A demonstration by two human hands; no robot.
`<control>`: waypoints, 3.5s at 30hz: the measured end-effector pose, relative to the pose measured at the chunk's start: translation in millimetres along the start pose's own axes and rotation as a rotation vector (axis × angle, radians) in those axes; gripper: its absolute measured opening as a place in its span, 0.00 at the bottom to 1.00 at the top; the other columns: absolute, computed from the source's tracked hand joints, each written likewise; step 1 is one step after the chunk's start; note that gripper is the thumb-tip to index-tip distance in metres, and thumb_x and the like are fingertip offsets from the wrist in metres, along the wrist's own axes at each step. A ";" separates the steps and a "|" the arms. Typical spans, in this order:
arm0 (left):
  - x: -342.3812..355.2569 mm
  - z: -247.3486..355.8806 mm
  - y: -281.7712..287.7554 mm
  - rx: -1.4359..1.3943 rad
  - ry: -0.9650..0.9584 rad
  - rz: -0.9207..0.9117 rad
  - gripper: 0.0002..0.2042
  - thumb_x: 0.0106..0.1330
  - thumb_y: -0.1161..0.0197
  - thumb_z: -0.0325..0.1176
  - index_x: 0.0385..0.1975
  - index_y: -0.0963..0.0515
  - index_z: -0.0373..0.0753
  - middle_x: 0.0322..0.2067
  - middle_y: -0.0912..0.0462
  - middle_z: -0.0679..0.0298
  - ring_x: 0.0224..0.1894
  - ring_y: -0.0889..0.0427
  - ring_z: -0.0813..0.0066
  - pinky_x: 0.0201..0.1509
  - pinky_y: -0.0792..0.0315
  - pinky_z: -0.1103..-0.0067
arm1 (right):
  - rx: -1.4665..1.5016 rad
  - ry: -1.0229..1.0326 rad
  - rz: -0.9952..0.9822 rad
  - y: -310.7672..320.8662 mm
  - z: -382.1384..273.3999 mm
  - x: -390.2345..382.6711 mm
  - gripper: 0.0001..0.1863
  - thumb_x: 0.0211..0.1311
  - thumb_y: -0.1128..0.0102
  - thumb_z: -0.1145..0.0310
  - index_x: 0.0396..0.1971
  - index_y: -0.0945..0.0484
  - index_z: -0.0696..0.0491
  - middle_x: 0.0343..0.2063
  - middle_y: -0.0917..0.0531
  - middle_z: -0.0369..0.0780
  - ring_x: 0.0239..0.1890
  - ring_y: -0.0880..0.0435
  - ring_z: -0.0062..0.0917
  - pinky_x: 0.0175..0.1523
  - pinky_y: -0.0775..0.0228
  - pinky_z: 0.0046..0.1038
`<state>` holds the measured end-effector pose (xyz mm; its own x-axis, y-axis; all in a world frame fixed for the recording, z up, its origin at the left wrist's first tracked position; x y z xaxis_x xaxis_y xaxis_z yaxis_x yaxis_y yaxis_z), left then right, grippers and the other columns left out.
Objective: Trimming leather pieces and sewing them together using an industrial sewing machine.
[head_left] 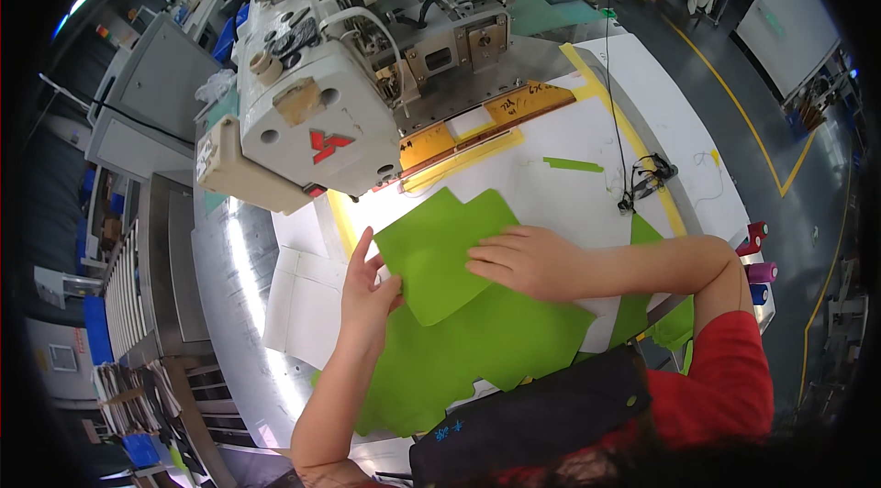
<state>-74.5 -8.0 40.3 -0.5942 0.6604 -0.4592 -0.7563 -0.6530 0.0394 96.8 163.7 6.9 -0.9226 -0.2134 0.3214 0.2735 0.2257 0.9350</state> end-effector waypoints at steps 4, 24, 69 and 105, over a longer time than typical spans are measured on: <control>-18.4 -8.9 24.4 -0.022 -0.100 0.173 0.35 0.57 0.52 0.15 0.67 0.50 0.44 0.57 0.34 0.56 0.44 0.22 0.74 0.38 0.24 0.83 | 0.189 0.139 0.014 -12.1 8.6 34.0 0.18 0.56 0.51 0.71 0.48 0.27 0.58 0.48 0.23 0.43 0.50 0.24 0.32 0.53 0.32 0.33; 2.0 -14.7 16.2 0.723 -0.691 0.439 0.25 0.59 0.46 0.22 0.59 0.37 0.35 0.56 0.30 0.56 0.59 0.32 0.59 0.63 0.40 0.66 | -0.148 0.024 -0.129 -41.9 57.4 67.9 0.18 0.57 0.52 0.70 0.46 0.27 0.60 0.45 0.23 0.47 0.44 0.20 0.37 0.47 0.28 0.34; 88.8 -2.5 -62.2 1.372 -0.948 0.056 0.36 0.56 0.39 0.52 0.58 0.36 0.30 0.59 0.35 0.47 0.61 0.35 0.51 0.63 0.41 0.62 | -0.195 -0.328 0.010 -18.6 99.1 15.1 0.31 0.60 0.47 0.52 0.53 0.32 0.63 0.54 0.29 0.49 0.59 0.33 0.39 0.62 0.42 0.39; 91.6 1.1 -55.3 1.289 -0.934 -0.033 0.33 0.55 0.36 0.47 0.58 0.35 0.33 0.59 0.36 0.47 0.60 0.35 0.49 0.64 0.42 0.60 | 0.272 -0.151 0.200 -15.0 100.1 23.4 0.13 0.57 0.41 0.64 0.40 0.22 0.54 0.39 0.21 0.37 0.42 0.22 0.29 0.48 0.32 0.33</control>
<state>-87.4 89.1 -3.0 -0.1587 0.9693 0.1877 -0.1984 -0.2176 0.9557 43.9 250.5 -14.6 -0.8934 -0.0012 0.4493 0.3893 0.4974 0.7753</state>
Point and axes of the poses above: each hand's wrist, its own x-axis towards the middle knuckle, its own y-axis out of the back of the hand, z = x × y, the point moved 1 cm from there along x, towards the middle knuckle
